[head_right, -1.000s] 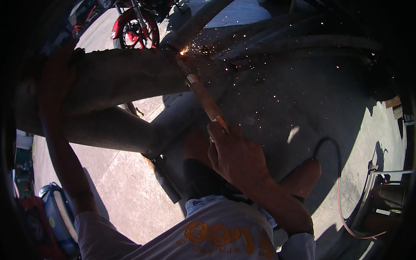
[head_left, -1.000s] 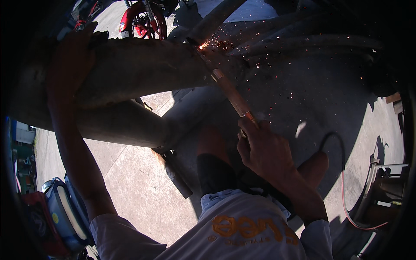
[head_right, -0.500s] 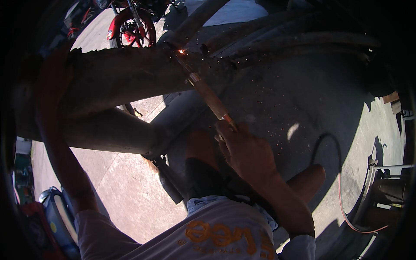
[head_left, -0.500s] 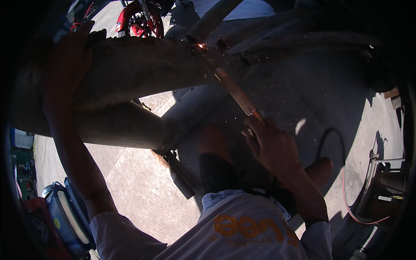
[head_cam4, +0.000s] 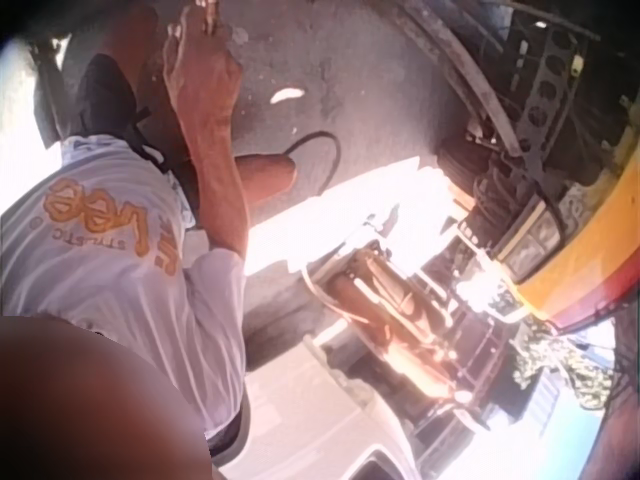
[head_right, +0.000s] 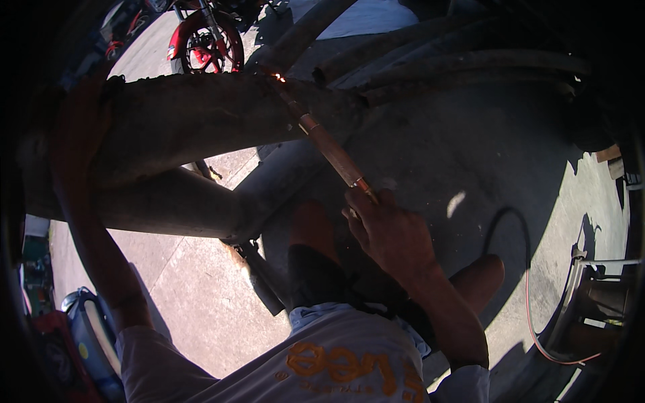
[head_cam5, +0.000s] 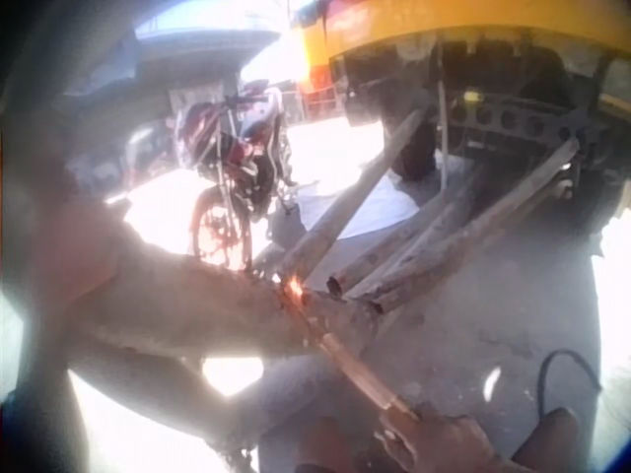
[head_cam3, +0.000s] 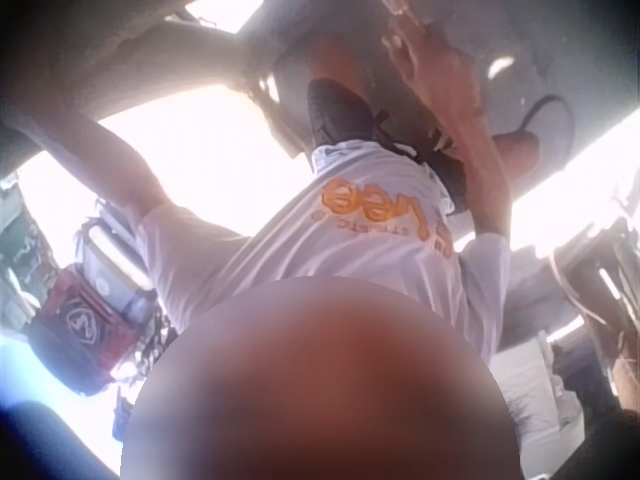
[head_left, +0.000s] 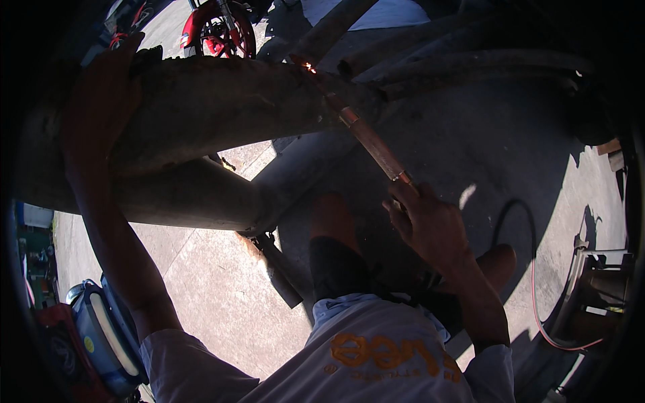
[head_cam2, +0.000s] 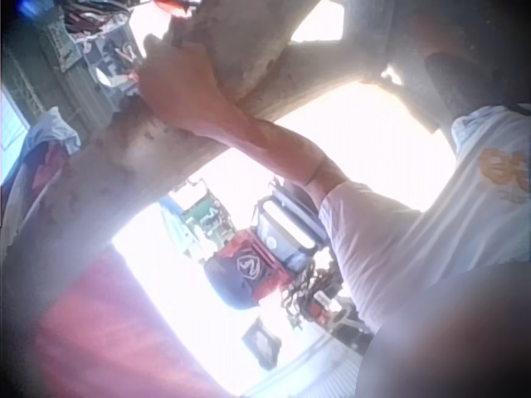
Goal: The person uses a welding torch to join metal pipes of a frame structure. They position the torch at the joint, apply heat, and move along the seam to create a weld.
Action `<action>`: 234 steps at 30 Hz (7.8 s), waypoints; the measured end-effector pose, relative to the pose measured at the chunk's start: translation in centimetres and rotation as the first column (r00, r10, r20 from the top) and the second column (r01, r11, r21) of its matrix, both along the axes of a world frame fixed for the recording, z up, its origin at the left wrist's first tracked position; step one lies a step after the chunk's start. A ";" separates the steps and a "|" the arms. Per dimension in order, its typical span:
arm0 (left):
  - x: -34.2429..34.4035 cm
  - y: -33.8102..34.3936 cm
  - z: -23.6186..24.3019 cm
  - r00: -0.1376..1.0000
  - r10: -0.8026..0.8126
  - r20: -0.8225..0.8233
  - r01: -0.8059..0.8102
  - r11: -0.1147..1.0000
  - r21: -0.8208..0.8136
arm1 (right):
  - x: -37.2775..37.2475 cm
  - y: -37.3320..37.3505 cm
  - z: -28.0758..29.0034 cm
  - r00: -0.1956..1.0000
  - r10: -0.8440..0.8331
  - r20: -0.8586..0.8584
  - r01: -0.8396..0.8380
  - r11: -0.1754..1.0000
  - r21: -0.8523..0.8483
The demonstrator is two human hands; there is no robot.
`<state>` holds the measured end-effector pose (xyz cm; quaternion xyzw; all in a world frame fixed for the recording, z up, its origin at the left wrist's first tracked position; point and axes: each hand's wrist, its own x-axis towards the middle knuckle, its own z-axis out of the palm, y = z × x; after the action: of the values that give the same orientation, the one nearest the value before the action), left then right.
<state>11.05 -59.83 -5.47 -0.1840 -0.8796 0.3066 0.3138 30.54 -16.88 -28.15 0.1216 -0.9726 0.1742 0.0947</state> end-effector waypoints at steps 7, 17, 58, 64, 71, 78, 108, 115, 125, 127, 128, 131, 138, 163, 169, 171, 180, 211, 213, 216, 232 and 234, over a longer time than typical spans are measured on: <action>-0.3 -0.2 0.4 1.000 -0.023 0.015 0.023 0.999 -0.029 | -0.2 0.6 -0.4 1.000 0.008 0.020 -0.008 1.000 -0.002; 0.7 0.9 0.4 0.999 0.047 0.026 -0.047 0.999 -0.022 | -0.3 1.1 -1.2 1.000 0.027 -0.015 -0.027 0.999 -0.043; 0.5 1.0 0.7 0.993 0.103 0.050 -0.100 0.993 -0.062 | -0.9 2.4 -2.9 0.996 0.065 -0.065 -0.075 0.984 -0.159; 1.2 1.9 0.7 0.981 0.190 0.040 -0.186 0.979 -0.080 | -1.2 2.7 -3.0 0.995 0.072 -0.072 -0.083 0.983 -0.164; 1.2 1.9 0.6 0.978 0.201 0.056 -0.198 0.979 -0.053 | -1.2 2.8 -2.9 0.996 0.070 -0.056 -0.077 0.988 -0.133; 1.3 2.1 0.6 0.971 0.226 0.076 -0.225 0.974 -0.024 | -1.3 2.8 -2.5 0.996 0.074 -0.049 -0.079 0.990 -0.115; 1.5 2.2 0.3 0.997 0.054 0.046 -0.056 0.997 0.054 | 0.5 -0.3 0.4 1.000 0.031 0.001 -0.030 0.993 -0.111; 1.5 2.3 0.2 0.996 0.070 0.050 -0.074 0.995 0.064 | 0.8 -0.9 0.2 1.000 0.008 0.003 -0.008 0.999 -0.053; 1.1 1.9 -0.1 0.998 0.048 0.031 -0.049 0.998 0.029 | 1.0 -1.5 0.6 1.000 -0.015 0.000 0.015 1.000 -0.012; 1.3 1.9 0.0 0.997 0.066 0.032 -0.066 0.998 0.010 | 1.1 -1.6 0.8 1.000 -0.012 -0.014 0.012 1.000 -0.017; 1.4 1.9 -0.1 0.999 0.046 0.019 -0.046 0.999 0.001 | 1.2 -1.7 0.9 1.000 -0.014 -0.008 0.014 1.000 -0.018; 1.4 1.9 0.0 0.999 0.043 0.017 -0.043 0.999 0.023 | 1.3 -2.1 1.4 1.000 -0.016 -0.009 0.016 0.999 -0.035; 1.4 1.8 -0.2 1.000 0.002 -0.005 -0.002 1.000 0.009 | 1.6 -3.2 2.5 1.000 -0.020 0.001 0.020 0.998 -0.068; 0.7 1.2 -0.1 1.000 -0.018 0.007 0.018 1.000 0.011 | 1.6 -4.3 2.7 1.000 -0.025 0.014 0.025 0.999 -0.033; 0.9 1.1 -0.2 1.000 0.020 0.010 -0.020 1.000 0.016 | 1.7 -4.5 3.4 0.999 -0.030 0.036 0.031 0.999 -0.026; 0.8 1.1 -0.1 1.000 -0.001 -0.002 0.001 1.000 -0.003 | 1.6 -4.6 3.5 0.999 -0.035 0.034 0.035 0.999 -0.020; 2.1 3.2 0.4 0.994 0.112 0.020 -0.111 0.993 -0.036 | 1.5 -3.6 3.3 1.000 -0.019 0.006 0.019 0.998 -0.063; 1.7 2.9 0.6 0.970 0.207 0.130 -0.213 0.976 0.034 | -0.4 1.2 -5.0 0.999 0.038 -0.001 -0.037 0.975 -0.218; 1.9 3.2 0.5 0.962 0.233 0.142 -0.240 0.970 0.037 | -0.5 1.3 -5.3 0.999 0.033 0.007 -0.031 0.977 -0.213; 1.8 3.1 0.5 0.966 0.228 0.122 -0.232 0.973 0.015 | -0.7 1.4 -5.6 0.999 0.030 -0.015 -0.033 0.975 -0.220; 1.6 2.2 0.3 0.980 0.187 0.064 -0.184 0.982 -0.050 | -0.6 0.8 -5.7 1.000 0.016 -0.015 -0.018 0.976 -0.217; 1.5 2.0 0.2 0.984 0.166 0.065 -0.163 0.986 -0.044 | -0.6 0.6 -5.9 1.000 0.018 -0.020 -0.022 0.975 -0.221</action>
<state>12.52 -57.79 -5.23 -0.1271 -0.8958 0.3420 0.2537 29.92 -16.25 -34.03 0.1215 -0.9450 0.2813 0.1146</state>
